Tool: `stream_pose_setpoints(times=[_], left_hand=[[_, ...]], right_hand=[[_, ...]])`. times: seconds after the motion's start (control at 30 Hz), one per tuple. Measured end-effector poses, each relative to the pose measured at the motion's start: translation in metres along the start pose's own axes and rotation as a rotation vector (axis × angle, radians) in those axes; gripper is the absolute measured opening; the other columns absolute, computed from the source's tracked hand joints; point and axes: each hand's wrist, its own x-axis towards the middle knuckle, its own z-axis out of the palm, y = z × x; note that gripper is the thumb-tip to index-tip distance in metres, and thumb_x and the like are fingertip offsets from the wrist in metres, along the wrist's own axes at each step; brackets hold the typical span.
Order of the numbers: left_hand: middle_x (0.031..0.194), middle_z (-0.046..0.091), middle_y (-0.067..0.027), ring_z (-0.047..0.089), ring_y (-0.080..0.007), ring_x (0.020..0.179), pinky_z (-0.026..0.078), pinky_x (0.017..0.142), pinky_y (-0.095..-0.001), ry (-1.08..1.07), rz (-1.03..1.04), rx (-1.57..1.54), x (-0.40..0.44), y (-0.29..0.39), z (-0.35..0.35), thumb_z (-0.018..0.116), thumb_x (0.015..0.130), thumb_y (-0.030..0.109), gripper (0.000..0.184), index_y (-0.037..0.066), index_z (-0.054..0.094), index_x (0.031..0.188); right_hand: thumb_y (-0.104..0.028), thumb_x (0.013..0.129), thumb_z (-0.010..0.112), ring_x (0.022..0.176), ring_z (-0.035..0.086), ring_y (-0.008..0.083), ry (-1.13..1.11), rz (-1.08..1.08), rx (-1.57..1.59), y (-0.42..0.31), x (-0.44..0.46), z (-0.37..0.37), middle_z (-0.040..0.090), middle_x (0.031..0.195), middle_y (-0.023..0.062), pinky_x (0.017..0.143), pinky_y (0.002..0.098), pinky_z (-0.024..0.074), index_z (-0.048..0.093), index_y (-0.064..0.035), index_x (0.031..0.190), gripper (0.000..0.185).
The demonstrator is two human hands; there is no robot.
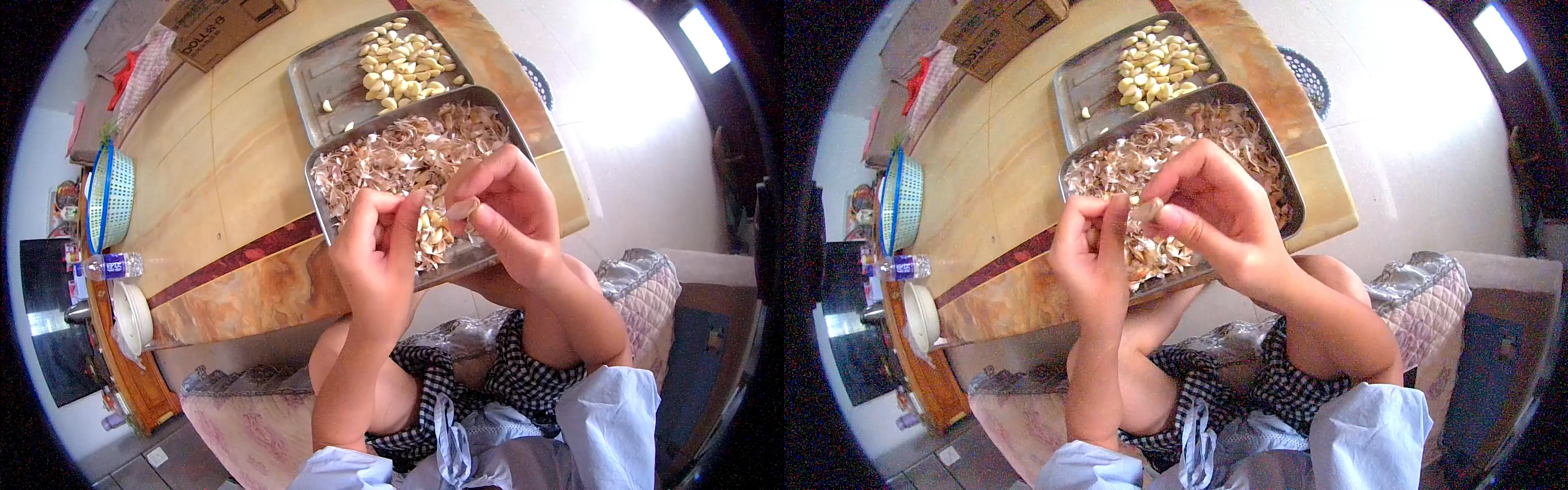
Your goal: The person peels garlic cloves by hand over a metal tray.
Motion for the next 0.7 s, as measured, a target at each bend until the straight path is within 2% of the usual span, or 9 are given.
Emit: stream_pose_setpoints(times=[0.03, 0.1, 0.2, 0.3, 0.33, 0.37, 0.43, 0.57, 0.7], left_hand=[[0.074, 0.051, -0.0011, 0.045, -0.0023, 0.067, 0.035, 0.056, -0.0163, 0.001, 0.000, 0.000, 0.002, -0.002, 0.002, 0.053, 0.084, 0.010, 0.008, 0.003, 0.051, 0.082], [0.066, 0.050, -0.0010, 0.042, -0.0051, 0.051, 0.032, 0.045, -0.0174, 0.062, 0.311, 0.080, 0.007, -0.006, 0.006, 0.056, 0.081, 0.005, 0.007, 0.002, 0.051, 0.086], [0.073, 0.056, -0.0051, 0.049, -0.0090, 0.056, 0.039, 0.049, -0.0213, -0.076, 0.295, -0.099, 0.001, 0.005, 0.002, 0.058, 0.080, 0.009, 0.014, 0.003, 0.052, 0.090], [0.076, 0.057, -0.0093, 0.053, -0.0126, 0.063, 0.042, 0.054, -0.0263, -0.094, 0.230, -0.181, -0.006, 0.005, 0.008, 0.060, 0.079, 0.010, 0.017, 0.003, 0.051, 0.091], [0.073, 0.056, -0.0109, 0.053, -0.0186, 0.062, 0.044, 0.056, -0.0300, -0.051, 0.324, -0.060, -0.005, -0.002, 0.009, 0.062, 0.076, 0.007, 0.018, 0.002, 0.051, 0.089], [0.073, 0.056, -0.0109, 0.053, -0.0186, 0.062, 0.044, 0.056, -0.0300, -0.053, 0.325, -0.059, -0.003, -0.002, 0.008, 0.062, 0.076, 0.007, 0.018, 0.002, 0.051, 0.089], [0.072, 0.056, -0.0118, 0.053, -0.0252, 0.061, 0.044, 0.055, -0.0327, -0.045, 0.605, 0.195, 0.001, -0.003, 0.003, 0.062, 0.071, 0.001, 0.020, -0.001, 0.052, 0.089], [0.072, 0.056, -0.0115, 0.052, -0.0281, 0.061, 0.043, 0.055, -0.0338, -0.093, 0.627, 0.228, 0.002, -0.001, 0.001, 0.060, 0.067, -0.004, 0.024, -0.003, 0.052, 0.090], [0.073, 0.056, -0.0122, 0.052, -0.0286, 0.062, 0.043, 0.056, -0.0346, -0.111, 0.656, 0.260, 0.003, -0.002, -0.001, 0.056, 0.066, -0.009, 0.026, -0.005, 0.051, 0.092]], right_hand=[[-0.007, 0.083, 0.053, 0.080, 0.050, 0.0112, -0.005, -0.039, -0.065, 0.000, -0.001, 0.002, 0.051, 0.087, 0.0061, 0.069, 0.0235, 0.0422, 0.047, -0.0002, 0.092, 0.014], [-0.006, 0.082, 0.054, 0.080, 0.051, 0.0112, -0.010, -0.078, -0.131, -0.001, -0.001, 0.003, 0.052, 0.087, 0.0065, 0.070, 0.0238, 0.0427, 0.048, 0.0008, 0.092, 0.013], [-0.005, 0.081, 0.055, 0.080, 0.052, 0.0115, -0.028, -0.103, -0.222, 0.000, -0.001, 0.003, 0.054, 0.086, 0.0075, 0.071, 0.0242, 0.0436, 0.051, 0.0026, 0.089, 0.012], [-0.005, 0.080, 0.056, 0.081, 0.053, 0.0123, 0.015, -0.064, -0.160, 0.001, -0.001, 0.005, 0.055, 0.086, 0.0084, 0.072, 0.0243, 0.0438, 0.052, 0.0029, 0.089, 0.013], [-0.005, 0.080, 0.057, 0.081, 0.054, 0.0126, 0.032, -0.066, -0.171, 0.000, -0.001, 0.005, 0.056, 0.086, 0.0090, 0.071, 0.0242, 0.0441, 0.052, 0.0031, 0.089, 0.013], [-0.005, 0.079, 0.057, 0.081, 0.054, 0.0129, 0.050, -0.069, -0.182, -0.001, -0.001, 0.005, 0.057, 0.086, 0.0096, 0.071, 0.0242, 0.0445, 0.053, 0.0033, 0.089, 0.013], [-0.004, 0.078, 0.058, 0.078, 0.056, 0.0133, 0.035, -0.114, -0.300, -0.003, 0.000, 0.001, 0.058, 0.083, 0.0101, 0.068, 0.0243, 0.0450, 0.054, 0.0032, 0.087, 0.012], [-0.001, 0.072, 0.060, 0.067, 0.059, 0.0164, -0.027, -0.284, -0.690, -0.012, 0.004, -0.004, 0.059, 0.073, 0.0099, 0.060, 0.0252, 0.0461, 0.059, 0.0017, 0.082, 0.010], [0.001, 0.066, 0.062, 0.064, 0.059, 0.0193, -0.046, -0.376, -0.843, -0.013, 0.006, -0.007, 0.059, 0.069, 0.0087, 0.058, 0.0259, 0.0458, 0.062, -0.0003, 0.081, 0.014]])
